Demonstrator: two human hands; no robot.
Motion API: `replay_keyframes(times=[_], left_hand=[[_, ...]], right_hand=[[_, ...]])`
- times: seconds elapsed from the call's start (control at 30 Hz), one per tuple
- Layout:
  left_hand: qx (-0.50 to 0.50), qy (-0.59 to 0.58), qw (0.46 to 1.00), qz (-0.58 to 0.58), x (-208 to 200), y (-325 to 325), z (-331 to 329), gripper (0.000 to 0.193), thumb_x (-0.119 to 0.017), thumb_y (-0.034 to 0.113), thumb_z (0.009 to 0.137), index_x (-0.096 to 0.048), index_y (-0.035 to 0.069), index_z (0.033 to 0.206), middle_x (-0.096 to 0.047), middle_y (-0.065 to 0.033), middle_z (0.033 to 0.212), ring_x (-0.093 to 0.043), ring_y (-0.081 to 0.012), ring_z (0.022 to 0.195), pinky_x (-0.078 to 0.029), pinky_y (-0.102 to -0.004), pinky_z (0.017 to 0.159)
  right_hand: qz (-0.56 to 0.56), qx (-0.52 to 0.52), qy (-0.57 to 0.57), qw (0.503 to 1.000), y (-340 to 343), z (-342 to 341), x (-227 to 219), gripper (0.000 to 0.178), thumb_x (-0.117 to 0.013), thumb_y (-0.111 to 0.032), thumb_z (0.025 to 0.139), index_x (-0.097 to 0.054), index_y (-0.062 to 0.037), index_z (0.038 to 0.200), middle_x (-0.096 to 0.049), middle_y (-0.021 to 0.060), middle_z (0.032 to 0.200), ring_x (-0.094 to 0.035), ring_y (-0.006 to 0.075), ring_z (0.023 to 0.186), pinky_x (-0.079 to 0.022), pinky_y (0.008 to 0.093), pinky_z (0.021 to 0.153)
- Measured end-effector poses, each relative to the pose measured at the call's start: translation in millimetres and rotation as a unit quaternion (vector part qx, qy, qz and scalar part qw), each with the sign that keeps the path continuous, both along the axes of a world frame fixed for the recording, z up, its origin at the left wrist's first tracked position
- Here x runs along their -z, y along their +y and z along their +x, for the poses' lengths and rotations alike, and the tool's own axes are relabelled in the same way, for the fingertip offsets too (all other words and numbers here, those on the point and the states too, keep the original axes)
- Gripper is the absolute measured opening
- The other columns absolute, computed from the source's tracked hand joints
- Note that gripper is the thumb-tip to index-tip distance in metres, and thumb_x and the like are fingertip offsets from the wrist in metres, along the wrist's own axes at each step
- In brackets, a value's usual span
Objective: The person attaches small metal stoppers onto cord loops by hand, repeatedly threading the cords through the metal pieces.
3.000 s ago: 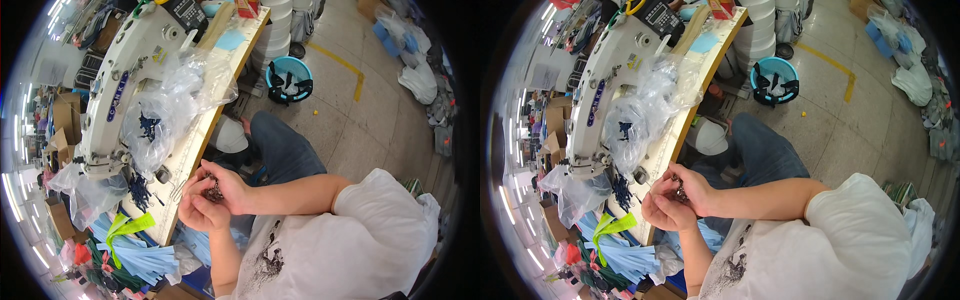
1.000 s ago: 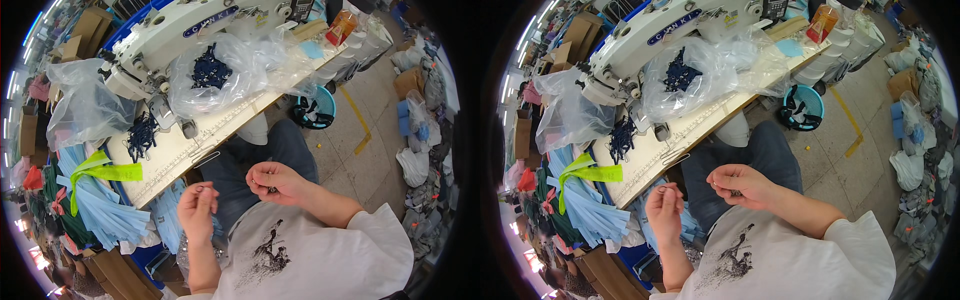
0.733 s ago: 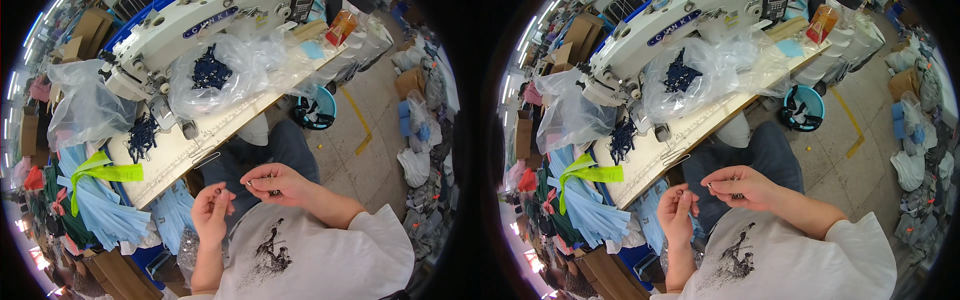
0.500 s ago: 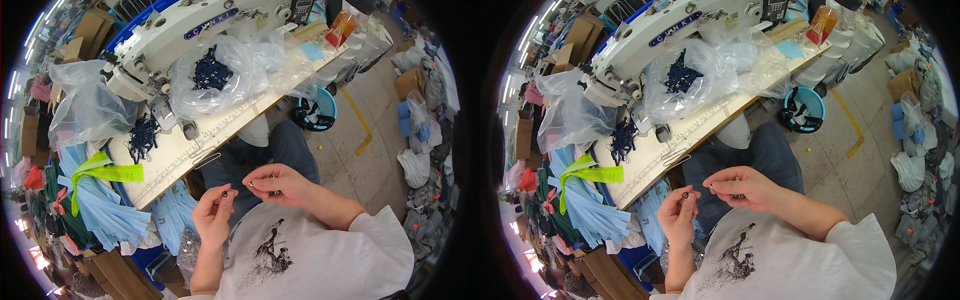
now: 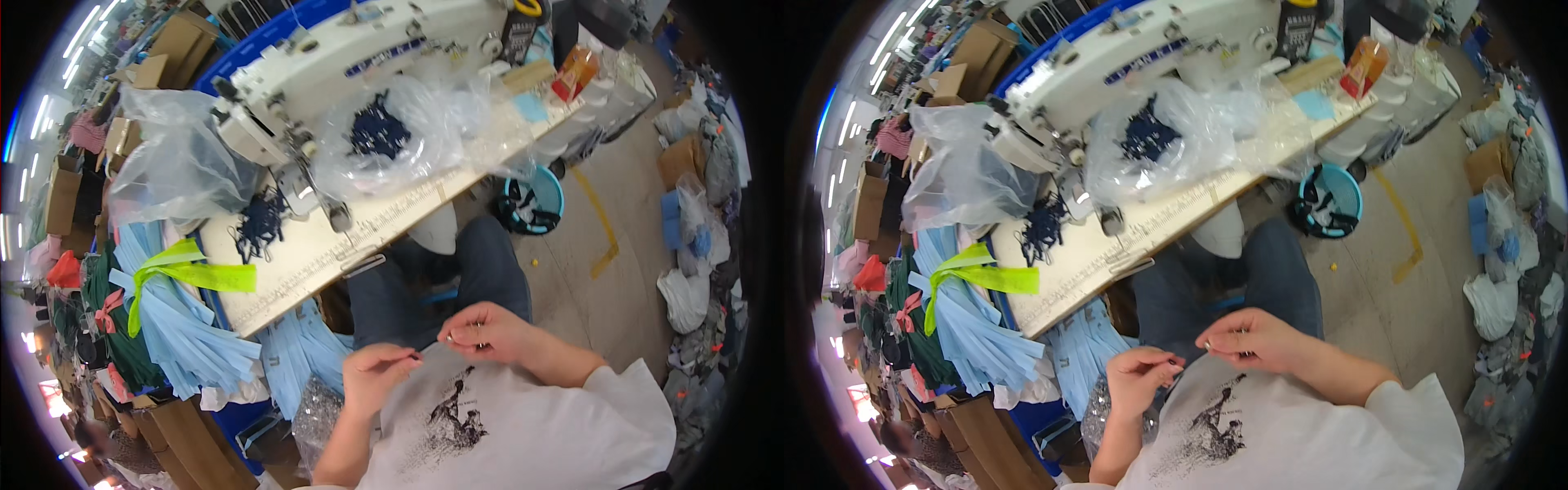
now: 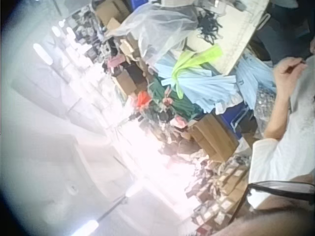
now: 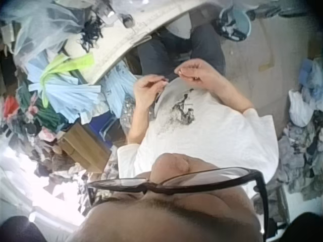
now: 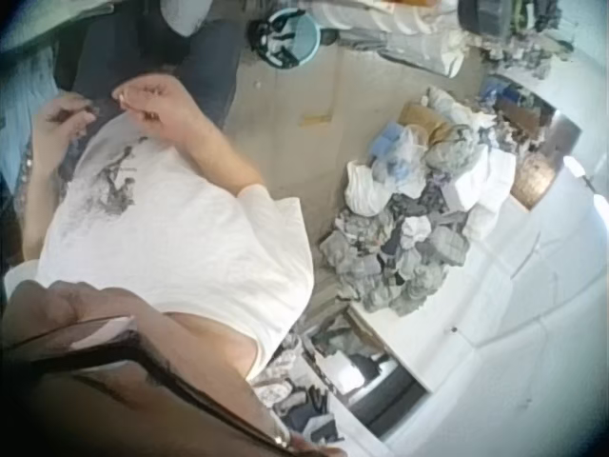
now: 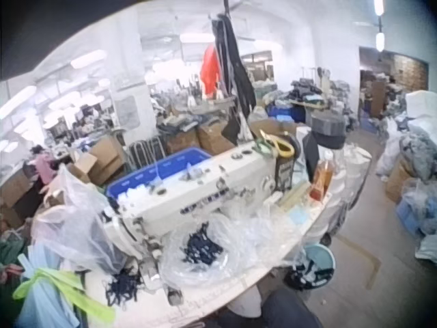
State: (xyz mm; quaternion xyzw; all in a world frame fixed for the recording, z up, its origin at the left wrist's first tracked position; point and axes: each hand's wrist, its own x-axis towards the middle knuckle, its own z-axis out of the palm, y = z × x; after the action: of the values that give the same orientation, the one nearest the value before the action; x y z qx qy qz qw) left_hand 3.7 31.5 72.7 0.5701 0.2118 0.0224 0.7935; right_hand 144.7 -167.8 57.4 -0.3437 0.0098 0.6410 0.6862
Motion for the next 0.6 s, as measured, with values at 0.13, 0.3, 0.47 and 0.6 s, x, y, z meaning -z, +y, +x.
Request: replay_keyframes(times=[0.13, 0.3, 0.47, 0.6], left_hand=[[-0.076, 0.034, 0.995, -0.059, -3.4, -6.5, 1.7, 0.011, -0.064, -0.004, 0.086, -0.065, -0.004, 0.097, -0.070, -0.0174, 0.089, -0.059, -0.0104, 0.060, -0.047, -0.0213, 0.051], [-0.059, -0.019, 0.998, -0.031, -16.4, -8.6, 13.0, 0.012, -0.060, 0.000, 0.092, -0.062, -0.001, 0.103, -0.064, -0.0032, 0.084, -0.049, -0.0034, 0.063, -0.037, -0.0169, 0.055], [-0.047, -0.067, 0.994, 0.078, -34.6, -17.1, 31.5, 0.008, -0.059, -0.004, 0.091, -0.058, -0.001, 0.098, -0.054, -0.0004, 0.087, -0.048, -0.0035, 0.073, -0.037, -0.0166, 0.063], [-0.065, -0.093, 0.970, 0.215, -36.2, -24.9, 41.1, 0.004, -0.058, 0.002, 0.092, -0.054, 0.000, 0.091, -0.049, 0.0018, 0.076, -0.042, -0.0050, 0.069, -0.034, -0.0183, 0.060]], right_hand=[[0.025, 0.025, 0.016, 0.999, 2.1, -3.2, 2.0, 0.029, -0.062, -0.020, 0.093, -0.064, 0.0024, 0.111, -0.056, 0.0021, 0.078, -0.044, 0.0059, 0.060, -0.030, 0.0189, 0.045], [0.015, 0.065, -0.034, 0.997, 16.2, 9.1, -22.9, 0.028, -0.062, -0.021, 0.094, -0.063, 0.0023, 0.108, -0.056, 0.0029, 0.083, -0.046, 0.0060, 0.064, -0.031, 0.0189, 0.046], [0.052, 0.094, -0.029, 0.994, 28.0, 15.2, -33.6, 0.024, -0.060, -0.022, 0.095, -0.063, 0.0005, 0.105, -0.053, 0.0013, 0.082, -0.045, 0.0058, 0.065, -0.032, 0.0195, 0.049], [0.029, 0.095, -0.033, 0.995, 34.0, 12.8, -32.9, 0.024, -0.060, -0.023, 0.095, -0.062, -0.0003, 0.103, -0.054, 0.0020, 0.079, -0.044, 0.0066, 0.062, -0.032, 0.0197, 0.048]])
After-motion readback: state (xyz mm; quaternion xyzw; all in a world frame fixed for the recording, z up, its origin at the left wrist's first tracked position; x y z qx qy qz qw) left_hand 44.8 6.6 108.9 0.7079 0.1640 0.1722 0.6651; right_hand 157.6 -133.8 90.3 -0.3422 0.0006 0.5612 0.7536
